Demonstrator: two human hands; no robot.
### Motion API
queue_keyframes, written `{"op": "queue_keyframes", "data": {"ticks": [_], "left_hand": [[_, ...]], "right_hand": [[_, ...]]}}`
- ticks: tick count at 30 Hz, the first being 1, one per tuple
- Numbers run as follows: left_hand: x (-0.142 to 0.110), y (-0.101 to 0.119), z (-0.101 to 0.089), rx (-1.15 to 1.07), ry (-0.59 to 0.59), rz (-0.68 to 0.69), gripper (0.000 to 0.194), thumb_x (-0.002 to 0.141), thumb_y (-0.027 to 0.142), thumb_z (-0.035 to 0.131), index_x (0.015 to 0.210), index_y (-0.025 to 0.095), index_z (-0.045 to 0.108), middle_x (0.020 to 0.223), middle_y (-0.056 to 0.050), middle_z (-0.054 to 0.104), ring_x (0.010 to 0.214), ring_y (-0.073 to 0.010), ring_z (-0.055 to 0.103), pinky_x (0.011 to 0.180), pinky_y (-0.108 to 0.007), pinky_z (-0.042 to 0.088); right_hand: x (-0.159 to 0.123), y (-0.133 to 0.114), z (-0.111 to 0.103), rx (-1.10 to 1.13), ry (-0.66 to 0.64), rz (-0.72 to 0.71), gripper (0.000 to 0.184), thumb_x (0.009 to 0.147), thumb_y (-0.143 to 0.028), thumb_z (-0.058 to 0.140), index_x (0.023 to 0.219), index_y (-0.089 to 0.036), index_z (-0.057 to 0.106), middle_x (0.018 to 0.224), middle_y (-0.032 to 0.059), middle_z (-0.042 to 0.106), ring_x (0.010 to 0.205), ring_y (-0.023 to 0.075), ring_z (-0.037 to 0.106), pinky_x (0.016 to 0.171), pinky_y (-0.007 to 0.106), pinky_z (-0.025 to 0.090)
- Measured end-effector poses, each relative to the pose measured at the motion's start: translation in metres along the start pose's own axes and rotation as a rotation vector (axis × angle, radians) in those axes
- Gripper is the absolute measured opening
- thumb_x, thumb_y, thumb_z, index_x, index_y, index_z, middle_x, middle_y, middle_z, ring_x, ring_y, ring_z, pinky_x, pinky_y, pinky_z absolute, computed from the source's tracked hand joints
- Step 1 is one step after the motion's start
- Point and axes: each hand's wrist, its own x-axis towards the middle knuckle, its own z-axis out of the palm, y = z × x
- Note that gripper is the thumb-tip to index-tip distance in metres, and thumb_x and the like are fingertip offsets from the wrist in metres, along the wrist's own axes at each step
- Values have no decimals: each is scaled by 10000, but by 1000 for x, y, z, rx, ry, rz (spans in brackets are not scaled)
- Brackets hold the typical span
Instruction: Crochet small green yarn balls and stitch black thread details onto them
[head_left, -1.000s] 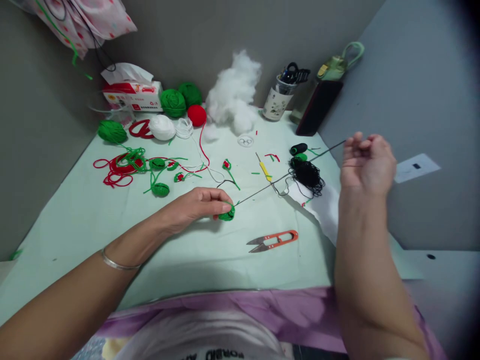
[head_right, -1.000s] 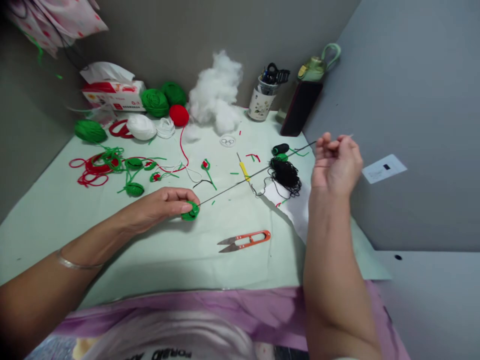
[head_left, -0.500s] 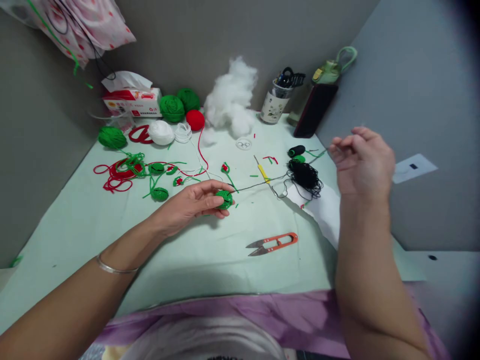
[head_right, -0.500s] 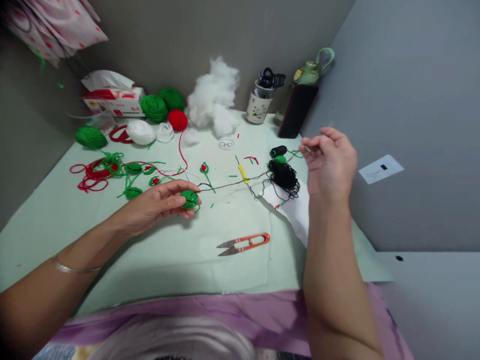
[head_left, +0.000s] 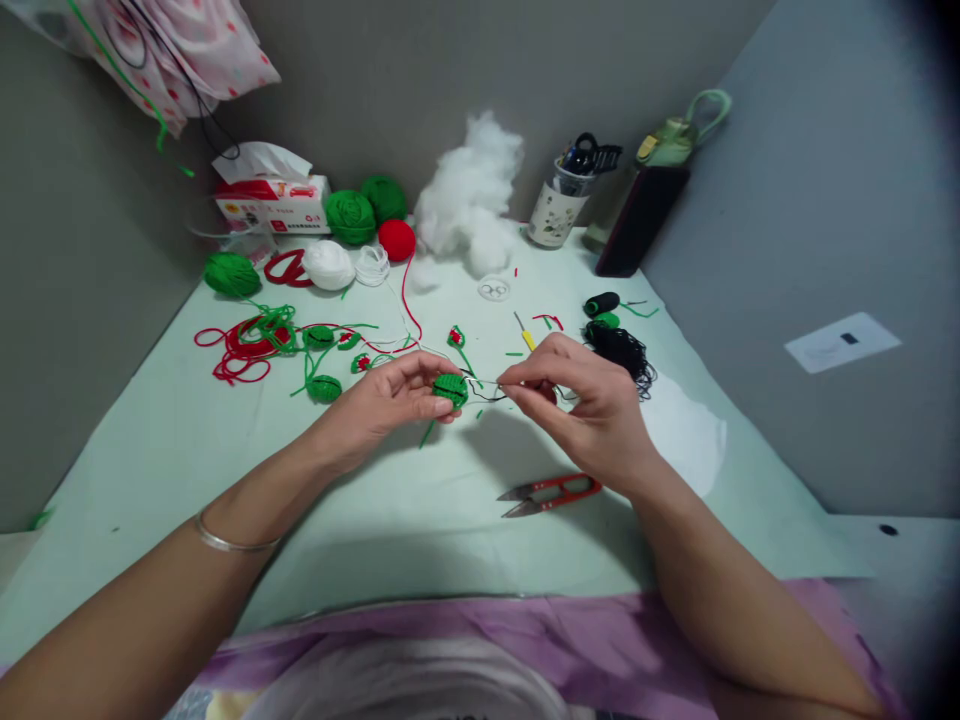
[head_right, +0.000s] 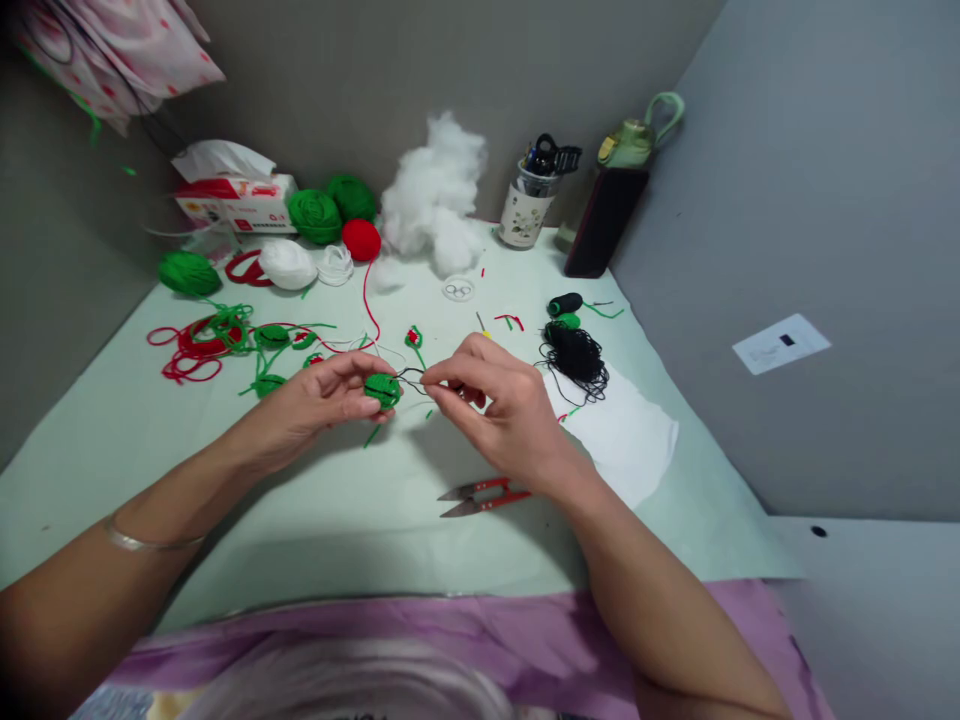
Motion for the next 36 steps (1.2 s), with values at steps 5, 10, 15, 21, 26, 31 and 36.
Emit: {"op": "queue_keyframes", "data": {"ticks": [5,10,15,21,26,31,36], "left_hand": [[1,0,0,13,15,8,310,770,258,861,1046,214,726,881,14,684,791,-137,677,784,-284,504],[1,2,2,35,41,-4,325,742,260,875,1026,214,724,887,11,684,787,-143,661,770,-285,502],[1,0,0,113,92,-4,355,719,272,886,1037,222,736,922,-2,684,814,-146,625,749,-267,481],[0,0,2,196,108,19,358,714,276,878,1045,221,753,920,-4,677,820,-152,598,749,-270,472],[-2,5,4,165,122,48,343,684,261,896,985,208,740,862,12,654,771,-135,577,700,-253,456],[-5,9,8,200,115,38,355,661,261,909,961,196,731,827,13,655,749,-139,582,686,-264,467],[-7,8,14,237,141,76,347,675,270,890,968,185,726,853,-5,667,763,-154,602,693,-284,489]], "right_hand": [[-1,-2,1,-56,-83,-18,122,948,-107,621,948,-202,697,805,7,588,681,112,535,618,266,426],[-1,-6,1,-121,-148,21,143,965,-122,575,921,-216,673,801,18,582,682,127,542,597,267,418],[0,-7,-2,-153,-190,23,148,973,-134,553,915,-217,661,798,23,581,679,135,530,582,275,393],[1,-4,2,-54,-217,117,124,949,-126,601,891,-205,677,798,9,590,690,121,536,600,263,390],[4,4,9,200,-229,288,88,941,-162,641,878,-191,694,828,11,630,748,130,553,659,272,406],[5,10,14,387,-251,378,86,928,-242,690,869,-184,711,841,12,636,760,137,550,686,289,401],[4,9,22,379,-205,381,97,912,-242,701,832,-188,705,810,3,614,736,131,513,670,289,369]]}}
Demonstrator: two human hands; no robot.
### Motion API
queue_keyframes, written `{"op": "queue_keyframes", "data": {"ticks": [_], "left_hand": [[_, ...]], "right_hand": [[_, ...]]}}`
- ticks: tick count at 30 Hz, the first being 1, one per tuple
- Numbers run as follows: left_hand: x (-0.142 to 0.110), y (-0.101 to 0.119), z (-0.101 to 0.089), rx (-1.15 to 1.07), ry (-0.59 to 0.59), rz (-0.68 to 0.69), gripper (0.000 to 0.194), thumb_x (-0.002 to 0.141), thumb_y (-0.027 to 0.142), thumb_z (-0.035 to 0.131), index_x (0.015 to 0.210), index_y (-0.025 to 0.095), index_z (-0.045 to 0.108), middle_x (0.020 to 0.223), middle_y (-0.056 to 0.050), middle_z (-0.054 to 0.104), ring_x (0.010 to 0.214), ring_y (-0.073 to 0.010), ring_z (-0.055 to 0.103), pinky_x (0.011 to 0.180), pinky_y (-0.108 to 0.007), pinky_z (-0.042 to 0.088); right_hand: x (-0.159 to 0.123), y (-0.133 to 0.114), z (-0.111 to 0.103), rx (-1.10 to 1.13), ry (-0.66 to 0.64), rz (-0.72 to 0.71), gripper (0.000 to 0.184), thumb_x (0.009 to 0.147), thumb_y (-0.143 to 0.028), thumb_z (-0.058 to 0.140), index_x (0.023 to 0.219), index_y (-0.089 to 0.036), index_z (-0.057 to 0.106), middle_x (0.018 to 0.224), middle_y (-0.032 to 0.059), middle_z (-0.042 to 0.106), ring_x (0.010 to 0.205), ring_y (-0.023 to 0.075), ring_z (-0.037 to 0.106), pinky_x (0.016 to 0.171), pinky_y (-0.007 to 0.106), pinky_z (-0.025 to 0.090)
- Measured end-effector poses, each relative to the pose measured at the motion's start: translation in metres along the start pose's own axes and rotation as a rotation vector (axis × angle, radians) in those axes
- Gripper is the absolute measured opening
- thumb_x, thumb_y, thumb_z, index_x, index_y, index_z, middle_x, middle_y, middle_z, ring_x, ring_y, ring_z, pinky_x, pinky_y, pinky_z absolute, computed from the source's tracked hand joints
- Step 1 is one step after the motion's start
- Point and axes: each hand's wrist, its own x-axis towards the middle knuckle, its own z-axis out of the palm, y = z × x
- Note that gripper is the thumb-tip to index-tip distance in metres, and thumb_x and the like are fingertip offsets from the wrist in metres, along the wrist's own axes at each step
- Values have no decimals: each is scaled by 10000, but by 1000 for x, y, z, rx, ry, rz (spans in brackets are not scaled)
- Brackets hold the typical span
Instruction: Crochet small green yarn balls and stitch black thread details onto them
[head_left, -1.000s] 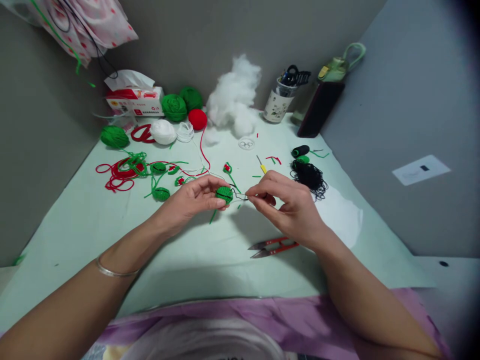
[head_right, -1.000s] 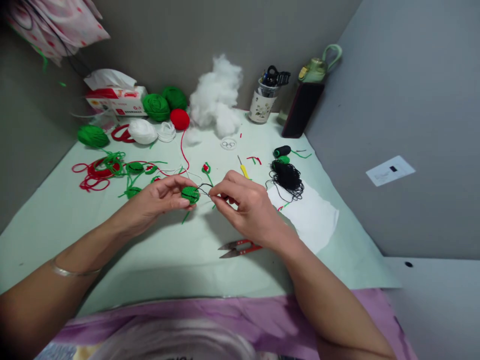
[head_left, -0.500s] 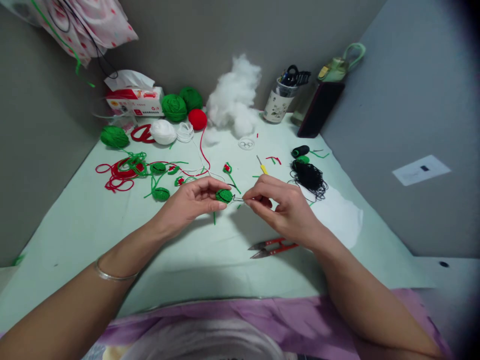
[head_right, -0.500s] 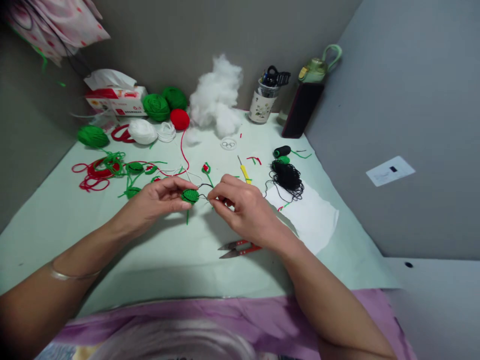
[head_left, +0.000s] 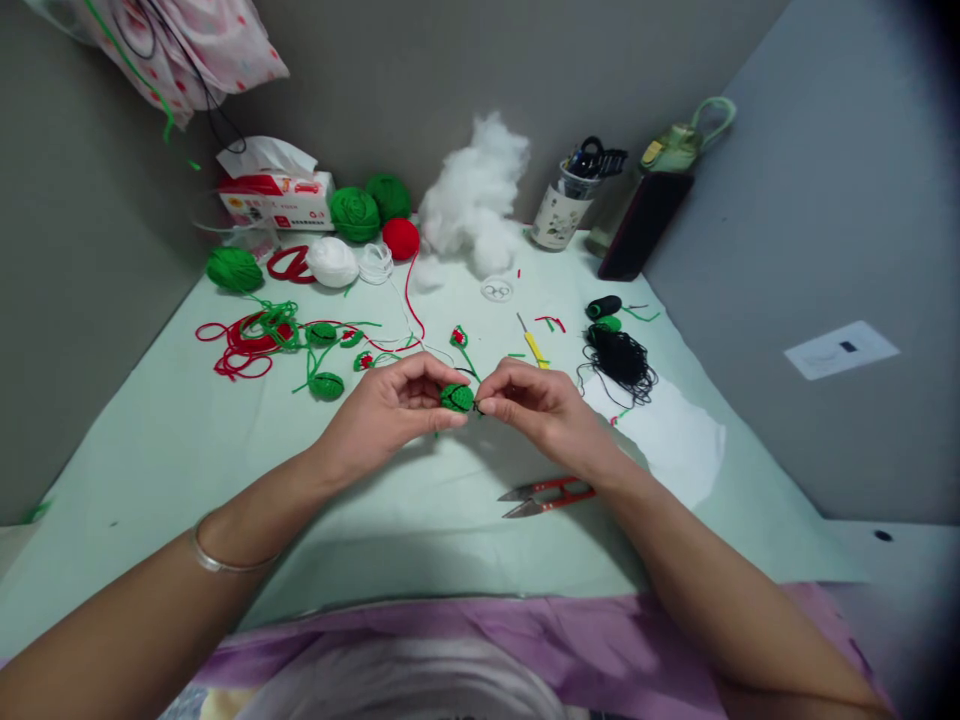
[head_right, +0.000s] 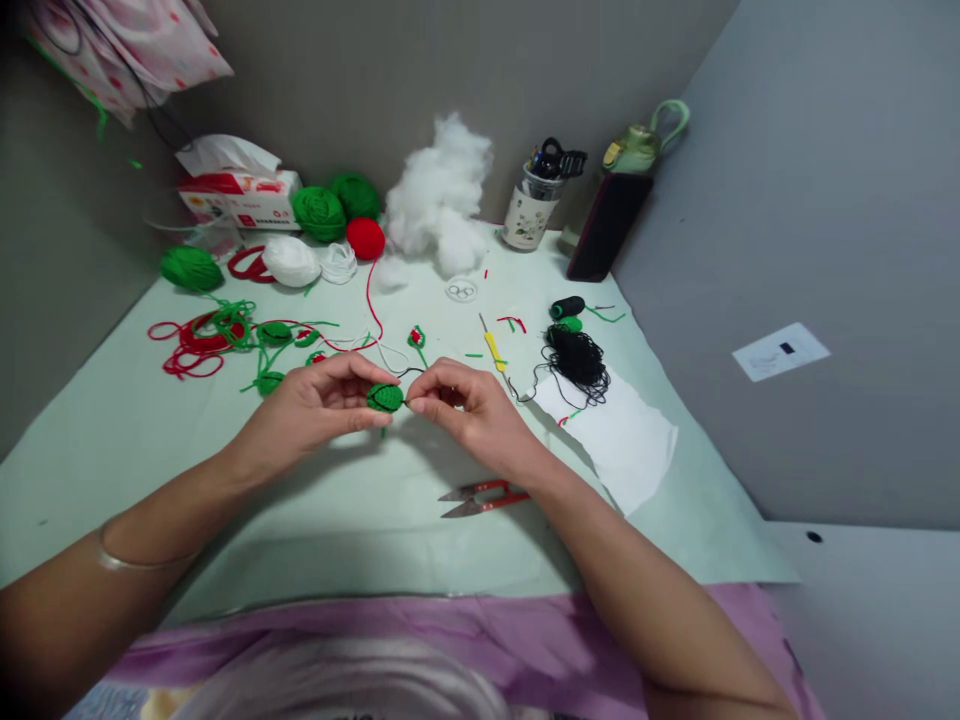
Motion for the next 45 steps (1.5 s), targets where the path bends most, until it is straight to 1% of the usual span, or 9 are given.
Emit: {"op": "queue_keyframes", "data": {"ticks": [8,15,18,21,24,28,35,39,45], "left_hand": [[0,-2,3,-12,14,11,318,694,297,882,945,191,717,851,4,692,747,-145,607,667,-260,476],[-1,-4,5,-91,14,54,299,745,301,872,986,210,719,933,5,712,886,-156,646,783,-260,496],[-1,-5,6,-80,25,60,311,712,309,889,956,208,725,931,-5,721,888,-174,653,787,-279,506],[0,-5,6,-60,32,58,317,689,313,894,937,205,730,928,-13,732,859,-182,658,758,-289,510],[0,-5,7,-54,40,61,306,676,290,892,920,198,733,905,-12,735,828,-176,657,738,-286,505],[0,-4,8,-53,39,49,272,682,240,874,907,185,731,889,-6,733,806,-162,648,731,-278,498],[0,-6,5,-52,27,62,277,748,286,863,987,207,750,894,8,705,835,-148,619,730,-251,474],[0,-8,4,-92,33,73,289,737,273,878,987,205,749,916,3,710,877,-153,630,779,-256,490],[0,-10,7,-105,42,111,267,707,199,876,940,191,747,889,6,731,839,-146,658,759,-252,519]], "right_hand": [[2,1,2,76,-13,20,90,911,-240,703,836,-190,709,789,-11,600,726,123,499,683,287,367],[2,4,-11,102,-75,15,117,924,-309,712,956,-212,769,876,18,650,793,141,570,722,292,418],[4,6,-9,168,-77,50,136,897,-334,743,920,-200,756,831,6,638,745,129,547,689,283,415],[5,6,-3,234,-36,98,189,853,-359,781,850,-186,705,740,-21,596,660,110,483,629,267,386],[5,3,2,210,-8,109,206,849,-360,778,813,-184,678,709,-30,572,639,104,453,611,260,370],[5,2,4,176,-18,89,174,869,-321,753,797,-183,676,712,-30,575,644,102,459,630,262,380],[6,7,-6,122,-34,18,117,888,-318,744,891,-202,765,835,7,634,729,125,539,683,288,418],[6,16,-11,190,-78,74,148,878,-331,763,958,-210,791,860,14,643,710,117,533,648,279,414],[9,21,1,382,-67,173,193,818,-339,814,838,-175,714,717,-28,595,615,89,487,606,249,402]]}}
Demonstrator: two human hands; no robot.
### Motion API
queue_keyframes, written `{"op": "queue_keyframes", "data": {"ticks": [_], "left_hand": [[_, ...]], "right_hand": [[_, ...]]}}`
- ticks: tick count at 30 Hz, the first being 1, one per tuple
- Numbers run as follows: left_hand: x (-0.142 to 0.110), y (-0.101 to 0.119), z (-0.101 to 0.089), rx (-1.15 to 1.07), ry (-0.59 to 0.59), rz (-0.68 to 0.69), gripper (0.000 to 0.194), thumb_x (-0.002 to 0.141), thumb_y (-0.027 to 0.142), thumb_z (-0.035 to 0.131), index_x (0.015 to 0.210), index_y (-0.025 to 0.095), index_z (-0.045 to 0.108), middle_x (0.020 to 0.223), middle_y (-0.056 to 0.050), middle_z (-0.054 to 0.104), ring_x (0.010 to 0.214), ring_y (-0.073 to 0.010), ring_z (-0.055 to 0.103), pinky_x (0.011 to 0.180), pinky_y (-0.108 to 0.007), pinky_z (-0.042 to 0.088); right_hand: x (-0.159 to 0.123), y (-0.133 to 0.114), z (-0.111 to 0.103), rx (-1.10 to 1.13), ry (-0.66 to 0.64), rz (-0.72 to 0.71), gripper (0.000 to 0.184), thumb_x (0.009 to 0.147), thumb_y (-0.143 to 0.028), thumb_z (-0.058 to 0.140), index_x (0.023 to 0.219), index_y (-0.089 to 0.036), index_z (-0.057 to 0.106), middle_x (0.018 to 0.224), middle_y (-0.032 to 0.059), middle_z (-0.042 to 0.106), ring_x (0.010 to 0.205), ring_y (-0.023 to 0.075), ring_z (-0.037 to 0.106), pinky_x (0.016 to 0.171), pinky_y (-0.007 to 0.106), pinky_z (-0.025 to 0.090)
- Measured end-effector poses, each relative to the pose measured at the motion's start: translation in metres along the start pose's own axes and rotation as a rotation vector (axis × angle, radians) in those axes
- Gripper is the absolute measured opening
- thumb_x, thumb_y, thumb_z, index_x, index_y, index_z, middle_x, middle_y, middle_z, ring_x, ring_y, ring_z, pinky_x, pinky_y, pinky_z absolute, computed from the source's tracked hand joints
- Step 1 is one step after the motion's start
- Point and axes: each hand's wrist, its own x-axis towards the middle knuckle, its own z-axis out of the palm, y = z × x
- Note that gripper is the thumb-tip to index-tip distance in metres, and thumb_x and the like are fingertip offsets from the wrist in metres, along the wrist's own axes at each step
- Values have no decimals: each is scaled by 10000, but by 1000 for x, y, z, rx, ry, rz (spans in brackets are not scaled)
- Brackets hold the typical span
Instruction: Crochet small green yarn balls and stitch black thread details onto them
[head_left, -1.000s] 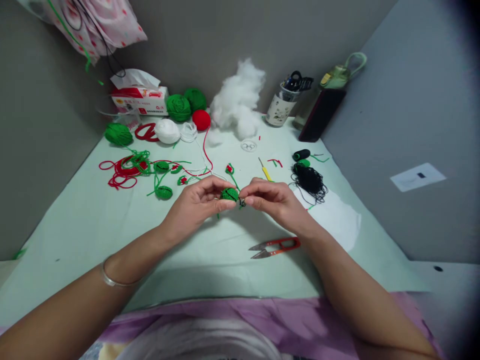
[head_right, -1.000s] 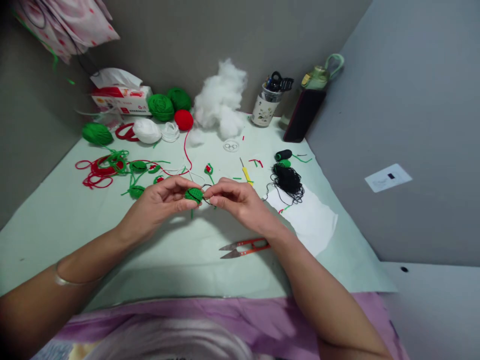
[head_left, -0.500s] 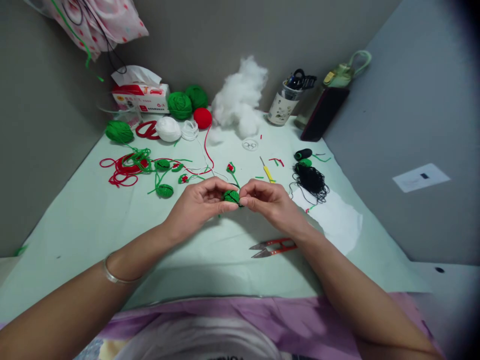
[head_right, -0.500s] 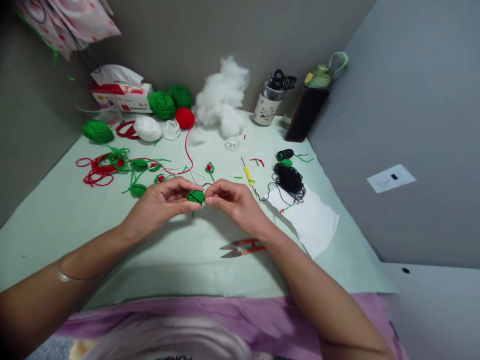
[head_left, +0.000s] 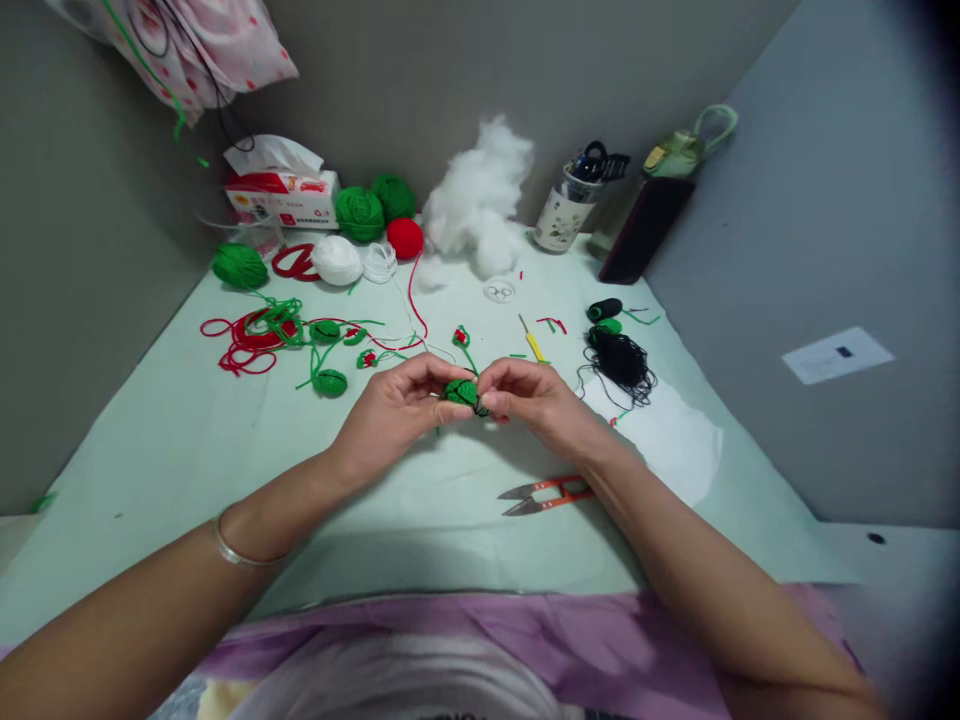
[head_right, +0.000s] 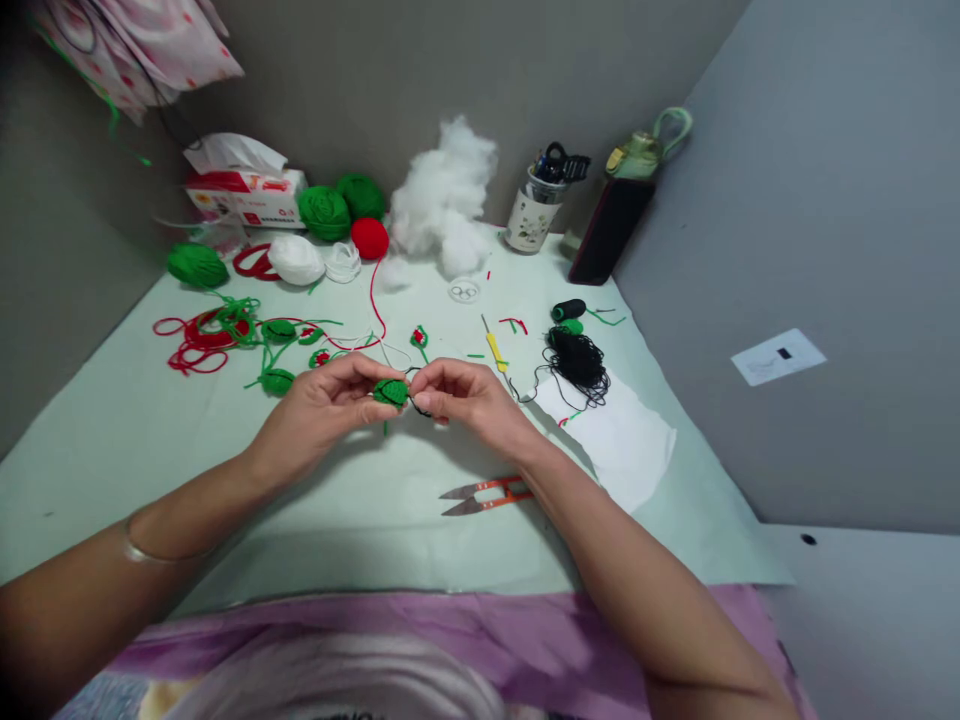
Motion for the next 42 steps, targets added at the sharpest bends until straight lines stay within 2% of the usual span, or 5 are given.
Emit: {"op": "queue_keyframes", "data": {"ticks": [15,19,27,37,42], "left_hand": [[2,-5,2,85,27,9,255,741,187,824,974,167,722,931,-13,714,873,-155,671,837,-291,541],[4,-8,0,80,37,-7,343,722,192,830,1027,190,672,1004,-6,678,954,-160,641,876,-293,515],[4,-8,1,142,-162,-114,247,794,337,794,955,177,697,921,-4,672,865,-157,596,801,-289,455],[1,-1,1,131,-296,-242,334,902,506,664,804,186,663,769,5,582,736,-147,512,744,-297,412],[2,3,-5,81,-328,-228,381,912,511,612,709,189,588,723,10,511,683,-145,437,675,-296,364]], "right_hand": [[-10,-18,14,-85,20,-18,163,935,-319,653,1011,-196,577,897,15,648,783,153,668,750,317,535],[-10,-19,9,-465,112,-71,136,970,-308,614,963,-187,674,846,29,678,732,141,623,693,293,483],[-9,-14,16,-588,149,-248,80,913,-202,687,854,-202,741,841,17,683,755,134,595,661,273,434],[-2,-38,-31,259,438,-73,288,784,-348,838,801,-212,586,796,-31,606,717,93,617,554,172,475],[-4,-40,-85,314,369,-31,277,811,-223,780,747,-228,511,598,-91,352,435,45,209,371,178,206]]}}
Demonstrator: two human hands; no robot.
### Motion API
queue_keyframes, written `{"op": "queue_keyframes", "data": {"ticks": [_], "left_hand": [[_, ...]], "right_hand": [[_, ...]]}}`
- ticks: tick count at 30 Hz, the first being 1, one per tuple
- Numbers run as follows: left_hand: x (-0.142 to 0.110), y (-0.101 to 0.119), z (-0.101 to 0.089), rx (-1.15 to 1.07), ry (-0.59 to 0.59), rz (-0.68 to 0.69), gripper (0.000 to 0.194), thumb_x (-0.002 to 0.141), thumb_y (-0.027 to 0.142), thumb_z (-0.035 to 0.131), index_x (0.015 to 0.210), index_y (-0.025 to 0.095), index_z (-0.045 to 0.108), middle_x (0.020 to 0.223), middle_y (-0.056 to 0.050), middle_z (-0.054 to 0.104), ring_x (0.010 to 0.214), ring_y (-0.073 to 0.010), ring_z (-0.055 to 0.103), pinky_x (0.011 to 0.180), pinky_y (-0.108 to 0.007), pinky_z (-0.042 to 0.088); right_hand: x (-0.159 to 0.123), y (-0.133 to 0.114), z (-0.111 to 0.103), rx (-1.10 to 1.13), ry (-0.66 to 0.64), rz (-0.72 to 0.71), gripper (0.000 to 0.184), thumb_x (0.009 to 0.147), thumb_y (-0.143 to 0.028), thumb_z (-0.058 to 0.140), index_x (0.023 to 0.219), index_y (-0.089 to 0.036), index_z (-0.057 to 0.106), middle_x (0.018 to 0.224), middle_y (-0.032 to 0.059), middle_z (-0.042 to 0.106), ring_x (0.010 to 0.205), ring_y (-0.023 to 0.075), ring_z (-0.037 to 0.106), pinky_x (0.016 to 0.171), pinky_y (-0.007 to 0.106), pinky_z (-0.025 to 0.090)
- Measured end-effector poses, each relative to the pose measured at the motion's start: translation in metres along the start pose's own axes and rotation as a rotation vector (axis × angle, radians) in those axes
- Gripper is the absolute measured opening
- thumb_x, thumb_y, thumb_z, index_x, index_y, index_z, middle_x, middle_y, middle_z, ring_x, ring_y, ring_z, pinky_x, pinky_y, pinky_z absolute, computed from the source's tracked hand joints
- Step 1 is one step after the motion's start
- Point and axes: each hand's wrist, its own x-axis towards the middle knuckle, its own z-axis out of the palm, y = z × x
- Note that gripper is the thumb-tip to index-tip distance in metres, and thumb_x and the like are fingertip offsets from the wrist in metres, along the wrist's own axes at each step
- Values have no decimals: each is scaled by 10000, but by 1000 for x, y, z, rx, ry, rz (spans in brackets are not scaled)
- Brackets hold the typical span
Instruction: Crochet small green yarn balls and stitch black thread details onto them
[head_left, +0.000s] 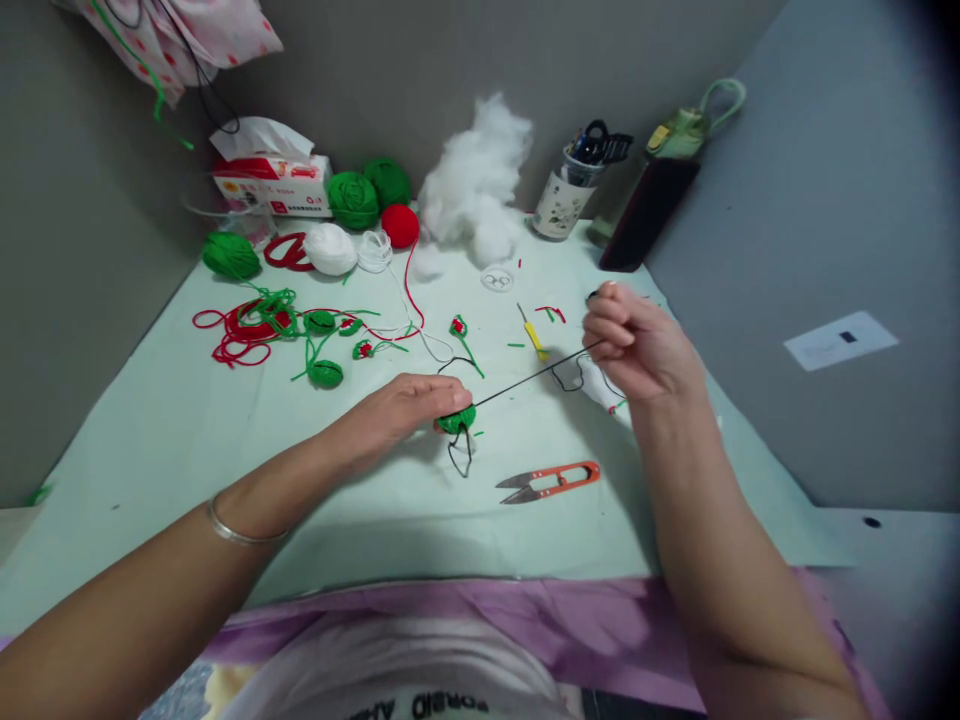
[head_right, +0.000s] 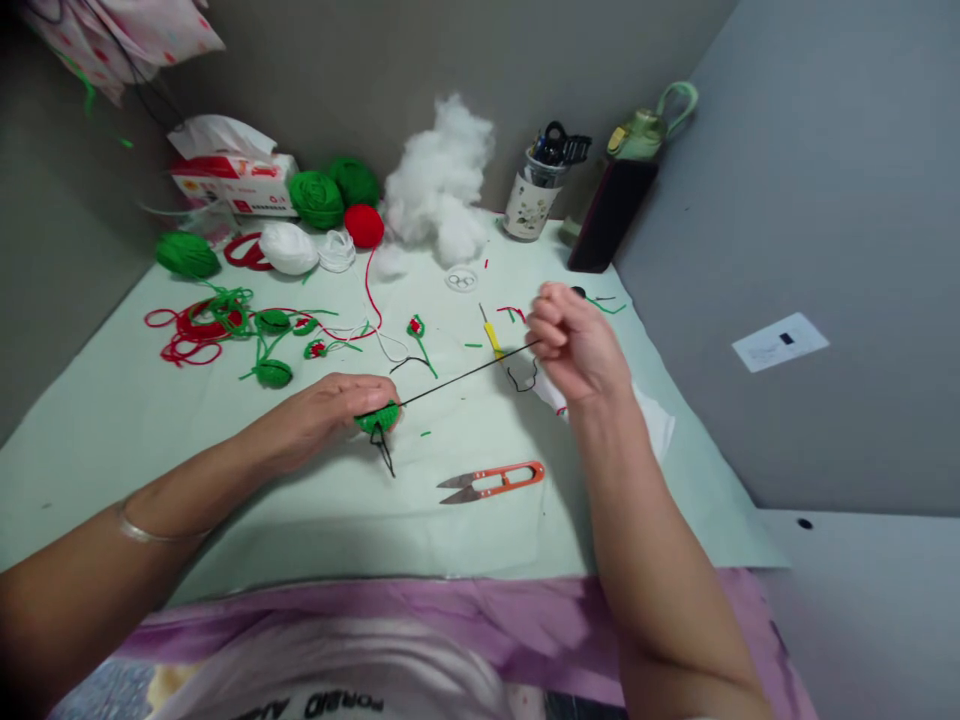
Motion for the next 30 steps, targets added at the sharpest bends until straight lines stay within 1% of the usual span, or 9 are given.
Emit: {"op": "queue_keyframes", "data": {"ticks": [5,8,11,14,18,20,22,27,30], "left_hand": [[-8,14,-19,2,-34,39,365,906,499,578,696,202,596,709,-5,508,660,-161,423,643,-310,370],[-11,18,-27,12,-33,41,363,920,503,573,709,214,631,737,-22,557,688,-181,488,706,-325,442],[-10,16,-28,-23,-52,15,343,943,475,564,752,211,670,784,-43,603,736,-195,552,743,-332,497],[-6,10,-28,-114,-33,6,290,930,442,612,814,193,705,814,-55,633,751,-194,589,733,-334,532],[-1,3,-30,-221,7,-13,229,915,391,673,971,182,749,913,-67,679,785,-180,630,697,-308,544],[1,1,-31,-225,11,-17,232,928,382,671,1016,189,766,922,-63,680,805,-177,637,690,-294,546],[2,-1,-31,-218,16,-23,246,931,395,677,1012,187,782,916,-64,683,802,-174,638,678,-289,547],[3,-4,-29,-219,78,-39,263,893,411,741,1020,186,791,1035,-90,733,768,-155,657,702,-298,560],[5,-4,-29,-244,98,-48,269,838,383,801,1024,189,788,1119,-95,745,832,-167,694,797,-334,582]], "right_hand": [[6,-29,-117,-250,324,-398,394,764,-313,803,598,-275,448,504,-54,296,467,115,114,451,322,158],[4,-37,-154,-361,480,-541,398,748,-445,803,591,-309,463,515,-27,332,478,134,112,490,338,146],[3,-33,-124,-378,512,-493,356,756,-467,816,655,-311,512,581,-8,401,493,142,187,502,337,150],[0,-17,-58,-444,331,-407,245,871,-447,729,773,-289,568,652,-17,431,506,120,248,496,314,196],[-7,10,5,-767,51,-234,184,903,-374,683,1028,-239,673,1003,66,659,725,158,569,644,315,440],[-12,20,16,-1078,59,-335,235,933,-326,628,1145,-235,677,1204,95,663,885,199,624,773,354,471],[-17,23,20,-1217,-1,-352,235,971,-316,565,1147,-221,689,1152,90,697,903,206,638,800,354,467],[-33,8,27,-1074,-614,61,230,960,-399,609,969,-196,717,841,33,717,750,172,636,667,280,462],[-50,3,34,-1265,-789,105,102,899,-314,702,935,-218,697,848,16,704,703,153,600,615,264,402]]}}
